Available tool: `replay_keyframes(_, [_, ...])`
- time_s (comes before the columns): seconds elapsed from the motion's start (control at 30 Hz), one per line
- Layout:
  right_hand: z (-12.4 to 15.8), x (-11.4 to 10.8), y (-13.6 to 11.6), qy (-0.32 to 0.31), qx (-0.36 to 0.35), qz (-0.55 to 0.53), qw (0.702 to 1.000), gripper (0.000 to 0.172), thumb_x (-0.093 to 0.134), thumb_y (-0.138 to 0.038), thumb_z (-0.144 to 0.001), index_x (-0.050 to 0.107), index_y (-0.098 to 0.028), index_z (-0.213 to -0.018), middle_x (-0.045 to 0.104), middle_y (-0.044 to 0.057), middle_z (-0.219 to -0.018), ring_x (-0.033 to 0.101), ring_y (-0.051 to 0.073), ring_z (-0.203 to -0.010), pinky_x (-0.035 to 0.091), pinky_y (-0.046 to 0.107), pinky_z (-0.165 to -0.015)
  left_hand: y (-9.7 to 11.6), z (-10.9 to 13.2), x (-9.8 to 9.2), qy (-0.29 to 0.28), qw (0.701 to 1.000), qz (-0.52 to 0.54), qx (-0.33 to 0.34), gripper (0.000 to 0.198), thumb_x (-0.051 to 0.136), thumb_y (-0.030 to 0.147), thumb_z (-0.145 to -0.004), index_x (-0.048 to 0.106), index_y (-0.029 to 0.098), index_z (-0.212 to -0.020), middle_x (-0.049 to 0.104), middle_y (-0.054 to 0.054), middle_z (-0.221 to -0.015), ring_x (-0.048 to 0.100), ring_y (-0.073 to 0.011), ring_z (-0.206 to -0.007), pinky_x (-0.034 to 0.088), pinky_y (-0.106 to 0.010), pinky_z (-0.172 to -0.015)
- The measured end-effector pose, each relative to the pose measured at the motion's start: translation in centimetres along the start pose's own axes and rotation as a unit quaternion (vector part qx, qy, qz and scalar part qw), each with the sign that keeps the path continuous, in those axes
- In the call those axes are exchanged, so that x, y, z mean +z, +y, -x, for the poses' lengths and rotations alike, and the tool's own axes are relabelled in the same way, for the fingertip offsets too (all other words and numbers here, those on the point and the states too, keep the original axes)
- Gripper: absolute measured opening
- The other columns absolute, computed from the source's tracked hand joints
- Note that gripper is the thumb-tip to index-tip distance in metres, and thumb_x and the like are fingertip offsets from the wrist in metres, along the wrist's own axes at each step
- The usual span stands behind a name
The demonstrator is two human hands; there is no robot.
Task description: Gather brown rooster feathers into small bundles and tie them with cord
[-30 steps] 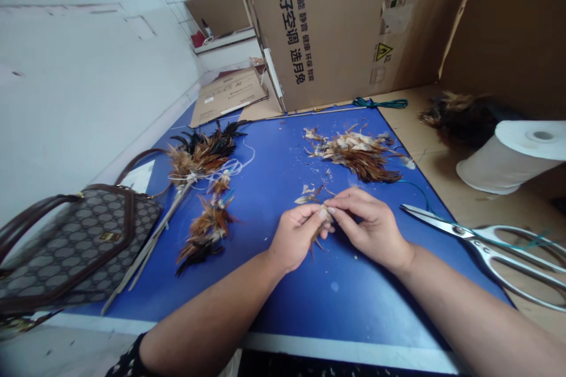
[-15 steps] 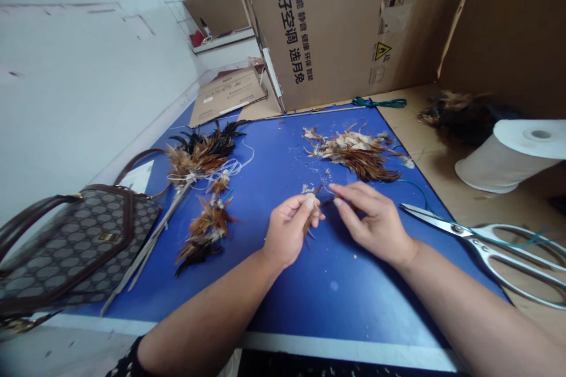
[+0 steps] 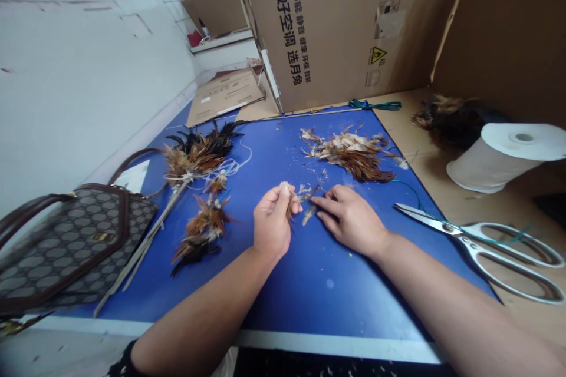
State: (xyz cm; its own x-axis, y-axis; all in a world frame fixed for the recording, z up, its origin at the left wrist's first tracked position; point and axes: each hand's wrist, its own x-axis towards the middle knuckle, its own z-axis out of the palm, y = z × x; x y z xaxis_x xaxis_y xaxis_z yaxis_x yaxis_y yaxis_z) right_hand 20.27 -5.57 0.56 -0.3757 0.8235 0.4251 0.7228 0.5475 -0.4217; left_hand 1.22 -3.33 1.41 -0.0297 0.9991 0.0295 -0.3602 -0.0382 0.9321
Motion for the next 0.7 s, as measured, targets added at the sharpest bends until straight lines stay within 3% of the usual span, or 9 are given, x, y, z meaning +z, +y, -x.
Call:
replay_keyframes(0.1, [-0.3,0.6,-0.5,-0.02,-0.033,0.02,0.999,0.027,0.058,-0.028,-0.103,0.077,-0.023,-0.121,0.066,0.012,-0.098,0.061,0.024,-0.091,0.052,0.039,-0.083,-0.2,0.1,0.0,-0.005,1.0,0.0,0.002,0.032,0.07,0.048,-0.096,0.071,0.016,-0.096,0.06,0.002,-0.069,0.056,-0.0093,-0.064,0.049,-0.024,-0.07])
replay_keyframes(0.23, [-0.3,0.9,-0.8,-0.023,-0.018,0.015,0.999,0.025,0.052,-0.025,-0.106,0.075,-0.018,-0.096,0.066,0.012,-0.092,0.061,0.025,-0.09,0.05,0.039,-0.083,-0.1,0.0,0.0,0.009,1.0,0.012,0.008,0.032,0.072,0.048,-0.094,0.071,0.016,-0.095,0.061,0.001,-0.07,0.056,-0.0095,-0.063,0.05,-0.025,-0.07])
replay_keyframes(0.37, [-0.3,0.6,-0.9,0.07,0.058,-0.065,0.994,0.02,0.055,-0.028,-0.104,0.068,-0.019,-0.091,0.066,0.009,-0.086,0.062,0.023,-0.083,0.05,0.037,-0.079,-0.1,-0.1,0.1,0.016,1.0,0.017,0.008,0.034,0.074,0.05,-0.092,0.073,0.016,-0.096,0.064,0.0,-0.072,0.056,-0.0097,-0.064,0.05,-0.024,-0.069])
replay_keyframes(0.47, [-0.3,0.4,-1.3,0.14,0.159,-0.16,0.964,0.021,0.059,-0.036,-0.102,0.067,-0.021,-0.089,0.066,0.005,-0.081,0.061,0.02,-0.074,0.049,0.034,-0.072,-0.7,0.3,0.2,0.008,1.0,0.005,-0.017,0.034,0.074,0.049,-0.092,0.074,0.015,-0.095,0.068,-0.002,-0.076,0.059,-0.01,-0.065,0.051,-0.024,-0.07])
replay_keyframes(0.57, [-0.2,0.5,-2.1,0.13,0.226,-0.259,0.93,0.027,0.061,-0.046,-0.1,0.068,-0.02,-0.091,0.068,0.003,-0.079,0.06,0.018,-0.07,0.05,0.032,-0.068,-1.5,0.9,0.5,-0.01,0.998,0.011,-0.055,0.032,0.075,0.047,-0.092,0.075,0.015,-0.094,0.072,-0.004,-0.083,0.063,-0.0113,-0.072,0.051,-0.025,-0.075])
replay_keyframes(0.7, [-0.1,0.8,-3.0,0.099,0.235,-0.322,0.912,0.032,0.063,-0.05,-0.098,0.068,-0.019,-0.091,0.069,0.003,-0.077,0.059,0.017,-0.068,0.05,0.03,-0.066,-2.1,1.5,0.9,-0.033,0.997,0.03,-0.067,0.031,0.08,0.043,-0.088,0.079,0.015,-0.099,0.076,-0.007,-0.097,0.067,-0.0164,-0.089,0.053,-0.03,-0.088])
